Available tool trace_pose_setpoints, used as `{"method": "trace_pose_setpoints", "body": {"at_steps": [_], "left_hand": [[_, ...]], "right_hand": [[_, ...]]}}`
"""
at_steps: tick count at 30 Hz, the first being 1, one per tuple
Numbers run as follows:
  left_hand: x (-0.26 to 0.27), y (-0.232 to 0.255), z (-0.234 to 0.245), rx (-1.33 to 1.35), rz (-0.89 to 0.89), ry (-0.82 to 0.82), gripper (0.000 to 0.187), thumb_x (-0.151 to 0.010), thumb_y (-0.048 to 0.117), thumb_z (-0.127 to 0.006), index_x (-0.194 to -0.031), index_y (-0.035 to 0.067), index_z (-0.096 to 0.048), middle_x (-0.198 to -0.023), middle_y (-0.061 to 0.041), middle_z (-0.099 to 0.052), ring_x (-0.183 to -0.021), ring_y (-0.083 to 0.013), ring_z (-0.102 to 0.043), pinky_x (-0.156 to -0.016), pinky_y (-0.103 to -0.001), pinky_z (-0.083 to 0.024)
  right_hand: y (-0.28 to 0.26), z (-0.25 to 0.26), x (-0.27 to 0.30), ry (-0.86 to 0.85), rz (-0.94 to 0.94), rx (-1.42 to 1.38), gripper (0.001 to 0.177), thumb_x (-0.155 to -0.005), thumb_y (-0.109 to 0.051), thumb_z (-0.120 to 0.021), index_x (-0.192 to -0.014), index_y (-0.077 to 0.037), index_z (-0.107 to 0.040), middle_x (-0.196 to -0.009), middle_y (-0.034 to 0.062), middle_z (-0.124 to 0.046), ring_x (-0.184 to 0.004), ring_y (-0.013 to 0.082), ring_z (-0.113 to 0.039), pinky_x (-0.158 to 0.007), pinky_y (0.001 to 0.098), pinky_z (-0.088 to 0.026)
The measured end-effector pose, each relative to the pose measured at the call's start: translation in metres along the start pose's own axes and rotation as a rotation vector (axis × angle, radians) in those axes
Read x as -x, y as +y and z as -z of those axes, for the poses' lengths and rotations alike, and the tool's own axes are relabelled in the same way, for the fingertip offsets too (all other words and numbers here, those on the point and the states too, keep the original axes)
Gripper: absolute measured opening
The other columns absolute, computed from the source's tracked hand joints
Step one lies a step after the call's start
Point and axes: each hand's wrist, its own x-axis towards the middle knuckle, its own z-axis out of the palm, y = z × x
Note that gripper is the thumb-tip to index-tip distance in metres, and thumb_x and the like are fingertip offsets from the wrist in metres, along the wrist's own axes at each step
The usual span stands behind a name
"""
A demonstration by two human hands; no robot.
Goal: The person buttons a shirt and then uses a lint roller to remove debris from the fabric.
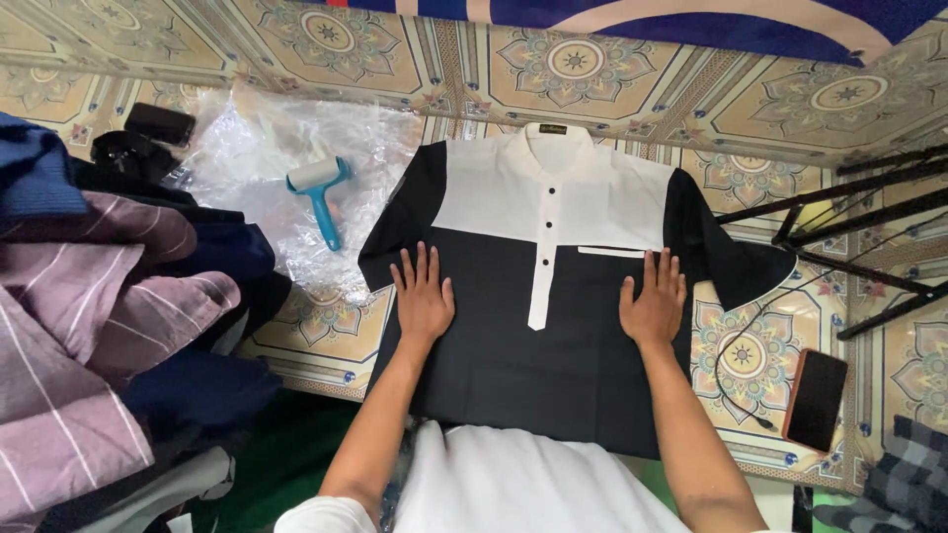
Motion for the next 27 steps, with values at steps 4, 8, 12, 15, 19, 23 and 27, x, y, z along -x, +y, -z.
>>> {"method": "trace_pose_setpoints", "body": {"at_steps": [4, 8, 12, 15, 19, 23, 27], "left_hand": [[0.002, 0.030, 0.023, -0.038, -0.039, -0.007, 0.059, -0.098, 0.022, -0.048, -0.154, 0.006, -0.043, -0.168, -0.019, -0.027, -0.155, -0.0450, -0.017, -0.124, -0.064, -0.009], [0.023, 0.065, 0.034, 0.076, -0.231, -0.133, 0.064, -0.095, 0.026, -0.053, -0.154, 0.003, -0.041, -0.166, -0.021, -0.029, -0.154, -0.0459, -0.019, -0.122, -0.063, -0.014], [0.055, 0.074, 0.022, 0.168, -0.382, -0.287, 0.068, -0.099, 0.037, -0.044, -0.159, 0.007, -0.033, -0.168, -0.016, -0.026, -0.155, -0.0394, -0.019, -0.125, -0.057, -0.012], [0.051, 0.061, 0.022, 0.149, -0.344, -0.267, 0.067, -0.100, 0.038, -0.045, -0.159, 0.008, -0.034, -0.167, -0.016, -0.029, -0.154, -0.0392, -0.024, -0.125, -0.057, -0.014], [0.040, 0.029, 0.025, 0.079, -0.302, -0.217, 0.067, -0.101, 0.041, -0.042, -0.160, 0.011, -0.034, -0.167, -0.014, -0.030, -0.153, -0.0372, -0.025, -0.126, -0.054, -0.014], [0.042, 0.005, 0.039, 0.124, -0.258, -0.152, 0.057, -0.102, 0.030, -0.042, -0.156, 0.011, -0.042, -0.162, -0.014, -0.039, -0.149, -0.0357, -0.035, -0.124, -0.050, -0.023], [0.033, -0.015, 0.023, 0.381, -0.151, -0.029, 0.040, -0.092, 0.008, -0.058, -0.129, 0.016, -0.071, -0.137, -0.005, -0.066, -0.134, -0.0296, -0.057, -0.115, -0.044, -0.040]], "right_hand": [[-0.009, -0.008, 0.008, 0.030, -0.011, 0.002, 0.057, -0.104, -0.023, -0.051, -0.158, -0.005, -0.045, -0.167, 0.0219, -0.033, -0.156, 0.0376, -0.026, -0.125, 0.0551, -0.017], [-0.065, 0.007, 0.039, 0.050, 0.221, -0.055, 0.059, -0.095, -0.010, -0.060, -0.153, -0.004, -0.048, -0.162, 0.0255, -0.039, -0.150, 0.0425, -0.034, -0.121, 0.0573, -0.025], [-0.101, -0.001, 0.085, -0.133, 0.336, -0.101, 0.058, -0.096, -0.022, -0.056, -0.151, -0.005, -0.048, -0.163, 0.0220, -0.038, -0.152, 0.0368, -0.032, -0.125, 0.0511, -0.022], [-0.093, 0.001, 0.083, -0.140, 0.286, -0.074, 0.061, -0.095, -0.029, -0.061, -0.150, -0.007, -0.050, -0.162, 0.0219, -0.040, -0.151, 0.0362, -0.036, -0.125, 0.0505, -0.023], [-0.069, 0.011, 0.071, -0.089, 0.267, -0.024, 0.064, -0.093, -0.029, -0.064, -0.152, -0.009, -0.049, -0.161, 0.0224, -0.041, -0.150, 0.0371, -0.039, -0.123, 0.0514, -0.028], [-0.043, 0.008, 0.071, -0.059, 0.145, 0.009, 0.063, -0.095, -0.030, -0.062, -0.152, -0.007, -0.050, -0.162, 0.0226, -0.042, -0.152, 0.0360, -0.037, -0.124, 0.0514, -0.026], [-0.048, 0.016, 0.071, -0.018, 0.096, -0.030, 0.059, -0.095, -0.026, -0.063, -0.149, -0.004, -0.053, -0.160, 0.0238, -0.044, -0.150, 0.0369, -0.039, -0.123, 0.0526, -0.028]]}}
